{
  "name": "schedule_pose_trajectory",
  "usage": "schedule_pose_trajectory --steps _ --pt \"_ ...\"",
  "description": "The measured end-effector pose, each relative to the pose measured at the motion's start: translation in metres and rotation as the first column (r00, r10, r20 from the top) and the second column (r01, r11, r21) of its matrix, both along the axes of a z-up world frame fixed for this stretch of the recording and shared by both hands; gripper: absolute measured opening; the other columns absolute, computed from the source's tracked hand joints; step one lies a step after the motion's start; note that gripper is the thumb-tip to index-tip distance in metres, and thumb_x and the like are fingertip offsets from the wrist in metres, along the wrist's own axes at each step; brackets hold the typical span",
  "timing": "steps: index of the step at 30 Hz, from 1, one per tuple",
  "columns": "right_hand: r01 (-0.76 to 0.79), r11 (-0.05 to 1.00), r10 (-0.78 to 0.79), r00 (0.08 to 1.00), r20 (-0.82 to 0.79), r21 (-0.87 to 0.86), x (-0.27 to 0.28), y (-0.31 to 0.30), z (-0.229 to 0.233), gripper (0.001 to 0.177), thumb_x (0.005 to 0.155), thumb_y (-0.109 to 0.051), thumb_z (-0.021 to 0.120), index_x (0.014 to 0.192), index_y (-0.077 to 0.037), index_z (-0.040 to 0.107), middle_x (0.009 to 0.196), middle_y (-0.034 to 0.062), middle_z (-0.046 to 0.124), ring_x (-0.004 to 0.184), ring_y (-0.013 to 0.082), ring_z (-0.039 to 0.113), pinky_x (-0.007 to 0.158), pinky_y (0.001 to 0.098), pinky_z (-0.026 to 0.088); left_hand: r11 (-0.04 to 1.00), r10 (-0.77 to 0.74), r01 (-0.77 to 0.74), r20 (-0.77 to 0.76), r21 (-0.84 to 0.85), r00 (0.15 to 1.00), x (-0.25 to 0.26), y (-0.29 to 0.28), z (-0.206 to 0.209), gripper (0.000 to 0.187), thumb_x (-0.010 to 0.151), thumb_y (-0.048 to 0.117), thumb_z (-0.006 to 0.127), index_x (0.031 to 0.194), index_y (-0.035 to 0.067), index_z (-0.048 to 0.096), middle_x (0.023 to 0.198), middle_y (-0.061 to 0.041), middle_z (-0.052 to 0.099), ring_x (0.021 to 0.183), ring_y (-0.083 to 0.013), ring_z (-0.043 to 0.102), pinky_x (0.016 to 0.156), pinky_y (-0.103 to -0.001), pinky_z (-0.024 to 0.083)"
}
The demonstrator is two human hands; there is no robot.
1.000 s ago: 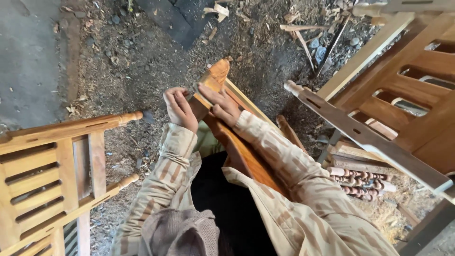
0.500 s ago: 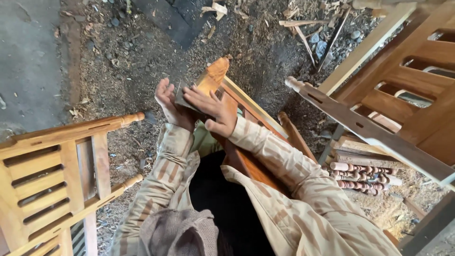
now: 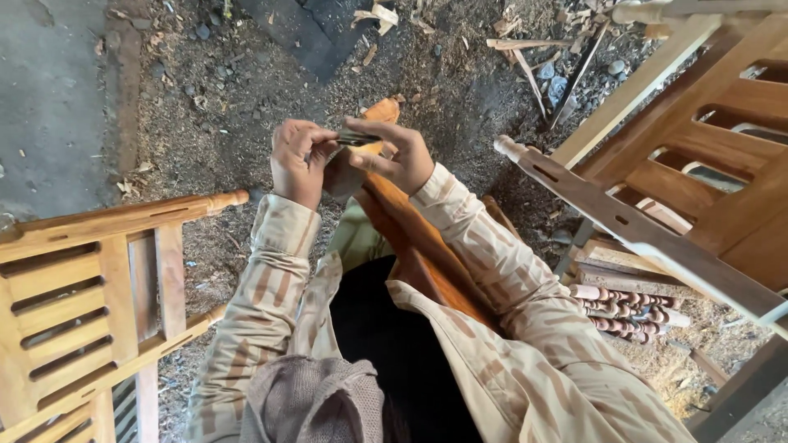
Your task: The person sands a wooden chair part using a sanding block. They hold the piece with one hand and rub the sanding block along the edges and surfaces with the other hand, turning the piece to access different areas.
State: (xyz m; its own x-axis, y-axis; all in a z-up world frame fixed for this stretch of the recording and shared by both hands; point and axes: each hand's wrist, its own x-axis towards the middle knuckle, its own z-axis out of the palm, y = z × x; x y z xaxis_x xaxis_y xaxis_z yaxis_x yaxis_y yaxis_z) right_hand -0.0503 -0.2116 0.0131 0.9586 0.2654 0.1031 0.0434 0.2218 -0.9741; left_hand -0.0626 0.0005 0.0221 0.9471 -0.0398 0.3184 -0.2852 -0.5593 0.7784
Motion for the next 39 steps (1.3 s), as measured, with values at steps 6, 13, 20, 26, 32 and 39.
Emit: schedule_pose_trajectory --steps 6,13,20,26,32,39 --pt "-0.026 0.986 0.049 0.989 0.136 -0.165 -0.001 -0.004 -0.012 0.04 0.098 -0.024 0.074 0.136 -0.017 0.068 0.112 0.009 0.078 0.107 0.0263 0.073 0.087 0.0424 0.06 0.996 0.032 -0.027 0.066 -0.082 0.997 0.002 -0.029 0.014 0.027 0.095 0.034 0.077 0.103 0.008 0.075 0.097 -0.006 0.068 0.087 -0.0248 0.068 0.077 -0.038 0.056" --pt "0.053 0.996 -0.051 0.998 0.027 -0.077 -0.063 0.011 0.012 0.033 0.101 -0.016 0.065 0.132 -0.013 0.072 0.135 0.011 0.068 0.132 0.0299 0.056 0.11 0.0467 0.046 0.971 0.214 -0.225 -0.138 -0.075 0.967 -0.023 -0.04 -0.006 0.031 0.112 0.018 0.037 0.132 0.002 0.054 0.105 -0.012 0.072 0.091 -0.0271 0.074 0.083 -0.038 0.059" --pt "0.122 0.967 -0.094 0.987 0.133 -0.224 -0.05 0.014 -0.148 0.025 0.098 -0.012 0.068 0.122 -0.017 0.077 0.116 0.0081 0.077 0.116 0.0304 0.066 0.097 0.0464 0.055 0.965 0.248 -0.255 -0.1 -0.056 0.963 -0.019 -0.041 -0.005 0.03 0.111 0.019 0.038 0.123 0.005 0.062 0.095 -0.01 0.074 0.086 -0.0234 0.075 0.08 -0.035 0.06" --pt "0.178 0.976 -0.142 0.957 0.253 -0.127 -0.049 0.007 -0.158 0.02 0.099 -0.008 0.067 0.116 -0.007 0.077 0.123 0.0127 0.074 0.12 0.0313 0.066 0.105 0.0472 0.05 0.964 0.258 -0.261 -0.062 -0.044 0.964 -0.017 -0.046 0.001 0.03 0.11 0.017 0.039 0.122 0.004 0.063 0.1 -0.01 0.074 0.091 -0.0254 0.075 0.083 -0.036 0.06" --pt "0.108 0.979 -0.107 0.994 0.015 -0.173 -0.042 0.02 -0.1 0.012 0.09 -0.012 0.079 0.101 -0.013 0.077 0.098 0.0087 0.079 0.099 0.0271 0.075 0.093 0.0427 0.057 0.956 0.288 -0.291 -0.07 -0.044 0.955 -0.017 -0.046 0.001 0.031 0.11 0.017 0.039 0.122 0.004 0.064 0.101 -0.01 0.075 0.092 -0.0258 0.074 0.085 -0.037 0.059" --pt "0.454 0.864 0.044 0.367 -0.929 0.22 0.011 0.021 -0.054 0.021 0.071 0.005 0.087 0.088 0.008 0.075 0.074 0.0139 0.07 0.072 0.0192 0.068 0.079 0.0314 0.057 0.958 0.283 -0.285 -0.054 -0.034 0.958 -0.022 -0.041 -0.005 0.03 0.11 0.018 0.039 0.123 0.005 0.063 0.104 -0.011 0.075 0.094 -0.0266 0.073 0.087 -0.038 0.058"
